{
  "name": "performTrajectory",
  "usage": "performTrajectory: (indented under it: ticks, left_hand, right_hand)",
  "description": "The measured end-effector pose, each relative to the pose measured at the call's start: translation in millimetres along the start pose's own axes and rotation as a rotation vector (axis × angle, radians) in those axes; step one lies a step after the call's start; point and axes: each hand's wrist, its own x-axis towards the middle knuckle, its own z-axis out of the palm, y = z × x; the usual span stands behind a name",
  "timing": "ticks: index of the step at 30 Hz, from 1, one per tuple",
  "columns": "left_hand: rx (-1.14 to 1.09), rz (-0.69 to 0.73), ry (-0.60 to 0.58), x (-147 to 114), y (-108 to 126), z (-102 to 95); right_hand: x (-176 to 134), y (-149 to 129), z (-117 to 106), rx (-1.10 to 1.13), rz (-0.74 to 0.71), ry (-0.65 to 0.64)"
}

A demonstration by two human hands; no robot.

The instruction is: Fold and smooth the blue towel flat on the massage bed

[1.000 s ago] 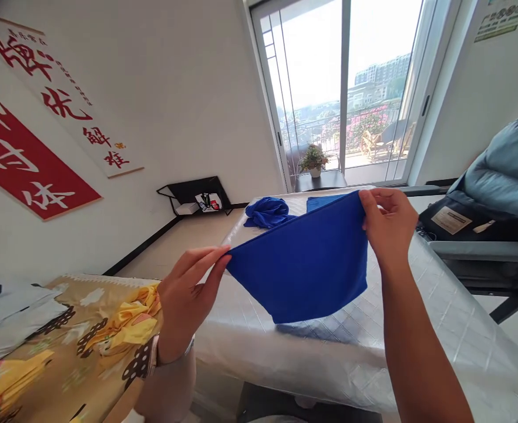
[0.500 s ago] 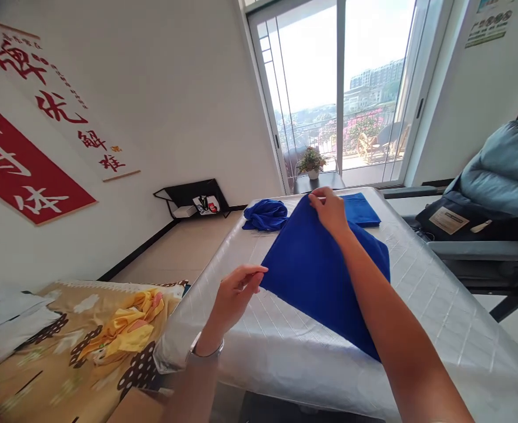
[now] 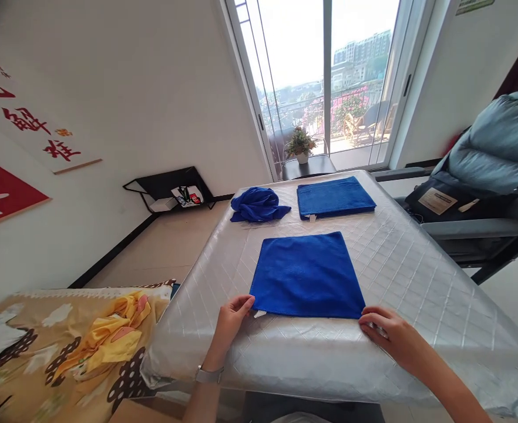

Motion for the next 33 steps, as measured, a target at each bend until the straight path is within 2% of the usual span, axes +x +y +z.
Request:
performTrajectory:
  ticks: [4, 10, 15, 19, 24, 30, 33]
  left_hand:
    - [-0.053, -0.008, 0.032, -6.1, -2.8, -1.4]
    - [-0.196, -0.036, -0.07, -14.9, 7.0, -9.3]
    - [-0.189, 0.03, -0.124, -15.1, 11.7, -11.0]
    - [0.003, 0.143, -0.047, -11.5, 17.6, -11.9]
    - [0.292, 0.355, -0.019, -17.2, 34.4, -26.9]
    - [0.376, 0.636, 0.054, -31.9, 61.4, -55.6]
    - [0.402, 0.739, 0.062, -33.9, 85.4, -70.2]
  right_hand:
    - [-12.3, 4.8, 2.8, 0.007, 0.016, 0.076]
    - [4.1, 3.3, 1.8, -0.062, -0.126, 0.068]
    - [4.7, -1.3, 4.2, -0.2, -0.214, 0.122]
    - [2.9, -11.7, -3.2, -0.248, -0.181, 0.211]
    - [1.9, -31.7, -28.5, -0.174, -0.165, 0.318]
    - [-11.3, -61.1, -65.5, -0.165, -0.23, 0.439]
    - [-15.1, -75.4, -85.3, -0.225, -0.155, 0.555]
